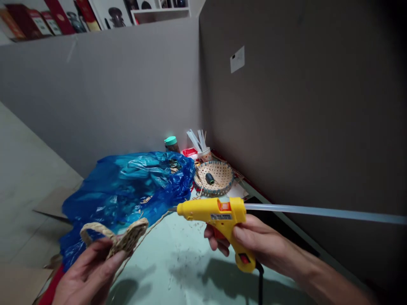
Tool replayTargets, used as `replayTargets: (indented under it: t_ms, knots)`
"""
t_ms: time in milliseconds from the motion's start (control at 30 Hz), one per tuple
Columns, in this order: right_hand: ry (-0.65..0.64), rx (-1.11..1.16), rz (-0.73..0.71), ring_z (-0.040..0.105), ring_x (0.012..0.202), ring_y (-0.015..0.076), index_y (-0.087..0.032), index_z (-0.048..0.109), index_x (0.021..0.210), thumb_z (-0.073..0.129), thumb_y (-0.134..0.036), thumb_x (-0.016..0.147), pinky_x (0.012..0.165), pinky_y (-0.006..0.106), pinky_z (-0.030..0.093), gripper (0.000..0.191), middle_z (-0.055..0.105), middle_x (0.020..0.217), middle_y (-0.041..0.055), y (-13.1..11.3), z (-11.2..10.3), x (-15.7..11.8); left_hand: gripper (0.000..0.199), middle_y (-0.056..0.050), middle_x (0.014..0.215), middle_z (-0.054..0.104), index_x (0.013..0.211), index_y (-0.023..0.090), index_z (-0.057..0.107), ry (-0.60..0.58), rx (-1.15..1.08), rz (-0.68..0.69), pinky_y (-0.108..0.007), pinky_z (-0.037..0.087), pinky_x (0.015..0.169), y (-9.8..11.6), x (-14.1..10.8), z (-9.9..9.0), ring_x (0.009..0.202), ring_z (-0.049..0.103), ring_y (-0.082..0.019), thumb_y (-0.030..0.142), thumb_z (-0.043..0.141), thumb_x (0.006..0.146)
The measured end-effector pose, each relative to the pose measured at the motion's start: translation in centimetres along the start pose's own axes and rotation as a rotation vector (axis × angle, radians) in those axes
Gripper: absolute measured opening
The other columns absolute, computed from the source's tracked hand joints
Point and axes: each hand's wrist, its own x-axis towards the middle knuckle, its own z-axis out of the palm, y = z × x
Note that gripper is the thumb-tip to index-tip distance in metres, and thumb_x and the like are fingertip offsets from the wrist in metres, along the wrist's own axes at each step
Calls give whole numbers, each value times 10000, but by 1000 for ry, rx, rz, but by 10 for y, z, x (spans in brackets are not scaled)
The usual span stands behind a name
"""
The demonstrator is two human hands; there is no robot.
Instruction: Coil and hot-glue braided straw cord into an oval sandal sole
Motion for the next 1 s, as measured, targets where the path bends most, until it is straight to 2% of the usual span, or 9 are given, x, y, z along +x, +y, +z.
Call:
replayTargets:
  t_ms: [67,167,300,400,533,633,767,900,1000]
  knots:
    - [-44,-83,45,516,947,188,-176,645,1202,551,-540,979,831,324,422,437,590,1135,105,-13,2,1,456,-52,894,807,900,256,736,8,19,10,-290,661,586,4,5,-4,817,779,-301,262,960,503]
    - [-84,-226,98,507,971,198,-191,609,1214,507,-611,983,854,334,436,490,564,1138,92,-27,6,1,455,-7,982,802,914,254,730,-42,16,-23,-236,640,734,8,8,-1,910,763,-223,205,958,522]
    - [-98,-354,168,460,784,159,-254,606,1185,478,-673,957,712,289,433,494,525,1001,50,-30,14,8,456,-13,951,797,885,240,762,-113,-82,-102,-268,635,758,4,2,14,876,757,-216,171,961,481]
    - [-68,-356,99,396,690,136,-241,596,1112,499,-605,969,613,254,382,404,467,865,15,-26,20,17,285,-54,973,787,734,208,741,-282,-132,-85,-323,615,840,-5,-12,30,923,743,-246,258,940,536]
    - [-13,-369,30,445,739,134,-213,599,1010,521,-522,992,688,252,423,319,521,882,10,-16,28,25,256,-90,1094,782,609,209,697,-503,-207,-51,-473,557,984,-22,-30,48,1150,681,-341,298,929,547]
    - [-10,-396,87,509,818,161,-201,659,1036,517,-545,989,748,272,458,375,582,950,35,-2,33,28,261,-89,1058,791,645,231,730,-634,-226,-81,-397,610,842,-28,-42,53,1070,720,-324,355,934,541]
    - [23,-278,107,572,965,191,-236,697,1176,539,-483,1000,919,310,473,342,645,1061,34,22,43,31,314,-65,901,787,616,250,737,-495,-230,-114,-292,603,632,-26,-59,57,983,747,-311,456,947,504]
    - [69,-177,50,570,1155,223,-225,669,1186,582,-436,984,1048,345,440,306,637,1205,47,36,55,35,324,-77,1058,784,620,263,732,-405,-164,-19,-391,628,768,-30,-65,53,1049,726,-343,494,937,521]
    - [152,-322,26,589,1117,232,-208,648,1141,535,-434,1001,1028,359,467,288,648,1154,64,37,61,38,285,-81,1100,782,646,289,741,-369,-112,44,-441,637,794,-42,-56,37,1099,709,-371,503,915,573]
